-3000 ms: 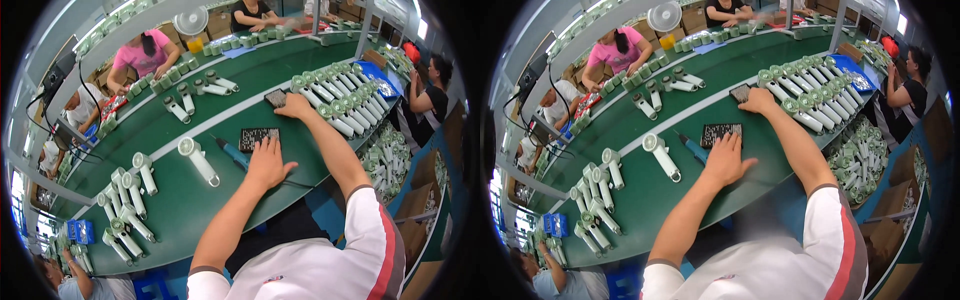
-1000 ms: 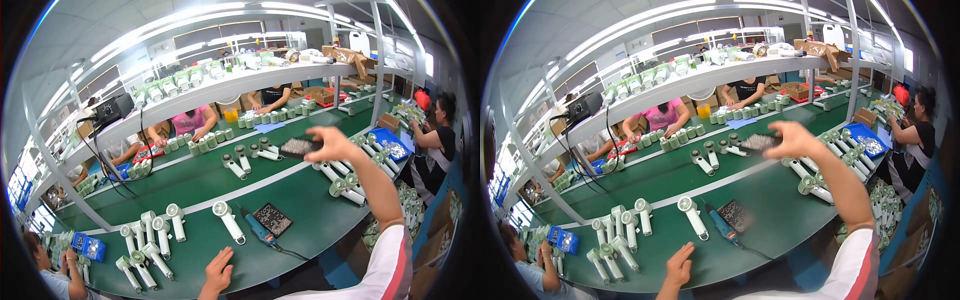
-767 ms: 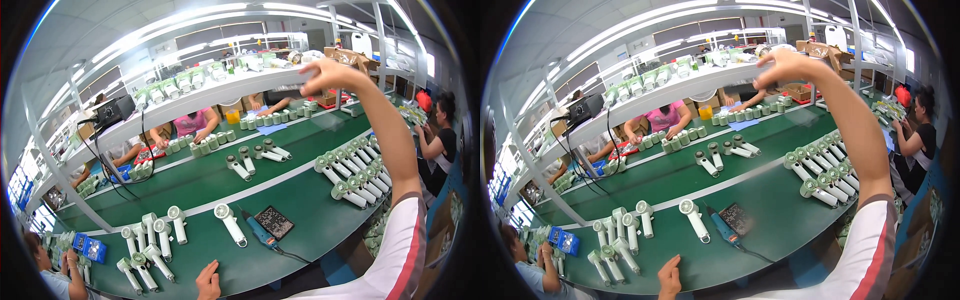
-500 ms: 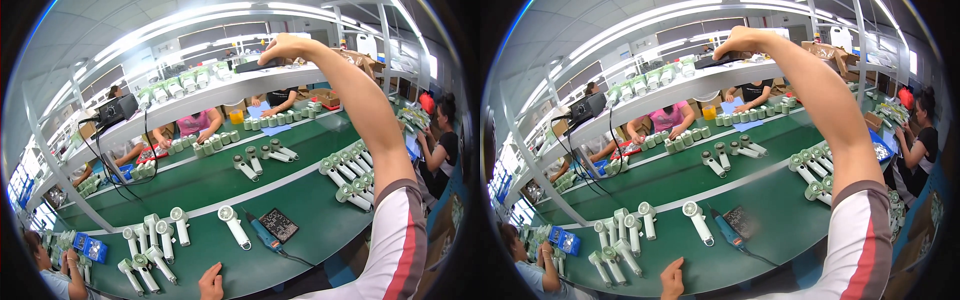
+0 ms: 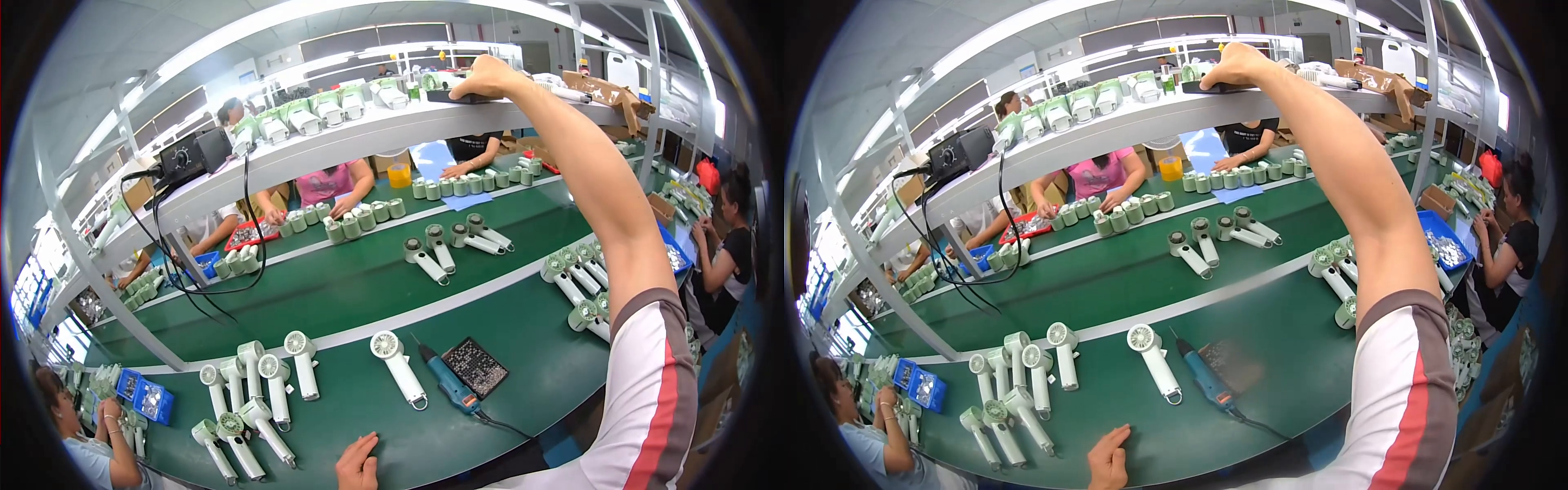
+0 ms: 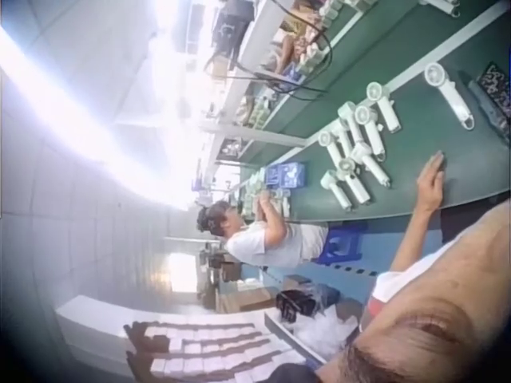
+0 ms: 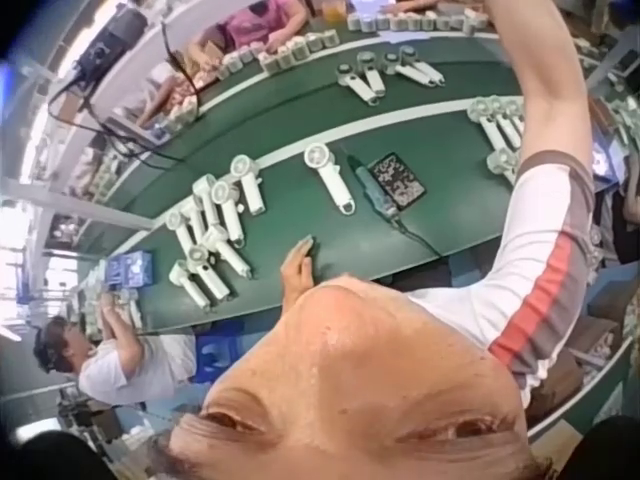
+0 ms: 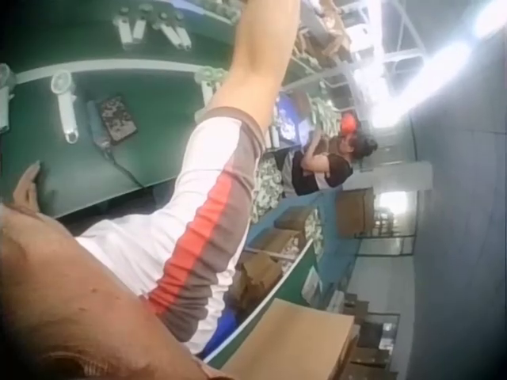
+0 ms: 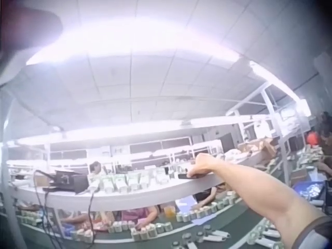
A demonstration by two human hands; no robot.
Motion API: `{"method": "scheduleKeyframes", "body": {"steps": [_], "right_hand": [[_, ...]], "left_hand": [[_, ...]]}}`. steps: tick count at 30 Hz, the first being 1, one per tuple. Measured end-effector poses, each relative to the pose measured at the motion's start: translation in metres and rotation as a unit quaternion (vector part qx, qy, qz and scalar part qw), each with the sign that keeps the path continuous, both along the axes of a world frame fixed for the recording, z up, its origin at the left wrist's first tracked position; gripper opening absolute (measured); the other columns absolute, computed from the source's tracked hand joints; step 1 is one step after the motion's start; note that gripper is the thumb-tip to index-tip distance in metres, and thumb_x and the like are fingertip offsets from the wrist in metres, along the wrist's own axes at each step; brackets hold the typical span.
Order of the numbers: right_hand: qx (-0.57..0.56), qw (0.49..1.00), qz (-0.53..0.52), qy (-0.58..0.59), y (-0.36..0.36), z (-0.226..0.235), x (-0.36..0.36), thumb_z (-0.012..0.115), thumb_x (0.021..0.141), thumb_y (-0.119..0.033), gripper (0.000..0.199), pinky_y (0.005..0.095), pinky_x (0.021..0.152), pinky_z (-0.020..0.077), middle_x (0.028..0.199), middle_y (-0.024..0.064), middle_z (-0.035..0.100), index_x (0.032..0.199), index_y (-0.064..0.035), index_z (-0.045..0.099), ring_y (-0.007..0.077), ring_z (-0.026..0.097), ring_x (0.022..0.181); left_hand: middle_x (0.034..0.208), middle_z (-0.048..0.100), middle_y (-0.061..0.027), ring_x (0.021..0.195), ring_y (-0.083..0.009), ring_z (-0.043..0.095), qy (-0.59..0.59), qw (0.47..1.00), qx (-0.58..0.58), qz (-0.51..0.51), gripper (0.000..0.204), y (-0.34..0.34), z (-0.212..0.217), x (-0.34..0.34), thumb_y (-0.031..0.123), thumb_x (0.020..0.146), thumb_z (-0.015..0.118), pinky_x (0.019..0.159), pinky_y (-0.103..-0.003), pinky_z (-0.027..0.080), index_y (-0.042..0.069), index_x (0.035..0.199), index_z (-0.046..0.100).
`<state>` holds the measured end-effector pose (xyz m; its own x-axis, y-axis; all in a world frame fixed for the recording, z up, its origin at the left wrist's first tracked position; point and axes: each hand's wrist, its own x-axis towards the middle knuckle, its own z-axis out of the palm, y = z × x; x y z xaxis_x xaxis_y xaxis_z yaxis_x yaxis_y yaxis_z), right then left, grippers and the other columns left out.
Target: The person assembles portable handheld fans on a production line by fitting components together and driving screws into the fan bodies using an electric screwdriver.
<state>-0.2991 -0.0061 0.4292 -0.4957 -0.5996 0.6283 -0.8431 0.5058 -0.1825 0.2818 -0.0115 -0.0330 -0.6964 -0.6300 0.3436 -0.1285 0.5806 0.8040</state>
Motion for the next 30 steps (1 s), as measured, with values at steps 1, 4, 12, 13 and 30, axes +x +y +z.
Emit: {"method": "scheduleKeyframes", "body": {"steps": [1, 4, 12, 13, 30], "right_hand": [[-0.001, 1.000, -0.005, 0.013, -0.004, -0.002, -0.003, 0.082, 0.062, -0.057, 0.070, 0.0403, 0.075, 0.0547, 0.084, 0.0231, 0.072, 0.080, 0.0101, 0.074, 0.0333, 0.069, 0.076], [0.004, 0.999, -0.027, 0.026, -0.016, -0.006, -0.008, 0.082, 0.061, -0.057, 0.070, 0.0402, 0.078, 0.0554, 0.087, 0.0249, 0.074, 0.082, 0.0093, 0.075, 0.0344, 0.071, 0.079], [0.021, 0.998, -0.052, -0.002, -0.021, -0.008, 0.014, 0.081, 0.067, -0.058, 0.068, 0.0402, 0.089, 0.0560, 0.104, 0.0233, 0.076, 0.097, 0.0032, 0.079, 0.0349, 0.073, 0.096], [0.032, 0.998, -0.055, 0.001, -0.015, -0.010, 0.017, 0.077, 0.073, -0.063, 0.071, 0.0412, 0.091, 0.0560, 0.104, 0.0239, 0.076, 0.099, 0.0029, 0.079, 0.0361, 0.073, 0.099], [0.141, 0.784, 0.505, 0.333, 0.167, -0.326, 0.186, 0.068, 0.078, -0.013, 0.030, 0.0332, 0.059, 0.0458, 0.076, 0.0056, 0.056, 0.103, 0.0047, 0.068, 0.0206, 0.058, 0.072]], "left_hand": [[0.136, 0.067, -0.0207, 0.129, -0.0397, 0.060, 0.003, 1.000, -0.001, 0.000, 0.039, -0.001, 0.001, -0.001, 0.027, 0.106, 0.052, 0.111, -0.045, 0.044, 0.000, 0.129, 0.068], [0.136, 0.067, -0.0203, 0.129, -0.0399, 0.060, 0.002, 1.000, 0.005, 0.000, 0.040, 0.001, 0.008, -0.003, 0.029, 0.106, 0.051, 0.111, -0.045, 0.044, 0.000, 0.128, 0.068], [0.135, 0.067, -0.0197, 0.129, -0.0405, 0.060, -0.005, 1.000, 0.011, 0.001, 0.040, 0.013, 0.014, 0.009, 0.029, 0.106, 0.052, 0.111, -0.046, 0.044, 0.001, 0.127, 0.069], [0.136, 0.067, -0.0205, 0.129, -0.0403, 0.060, -0.004, 1.000, 0.011, 0.002, 0.040, 0.015, 0.012, 0.013, 0.030, 0.106, 0.052, 0.112, -0.046, 0.043, 0.001, 0.128, 0.069], [0.064, 0.054, -0.0032, 0.057, -0.0147, 0.049, -0.037, 0.890, 0.321, 0.321, 0.041, 0.124, -0.179, 0.129, 0.031, 0.104, 0.057, 0.054, -0.031, 0.038, 0.000, 0.080, 0.067]]}}
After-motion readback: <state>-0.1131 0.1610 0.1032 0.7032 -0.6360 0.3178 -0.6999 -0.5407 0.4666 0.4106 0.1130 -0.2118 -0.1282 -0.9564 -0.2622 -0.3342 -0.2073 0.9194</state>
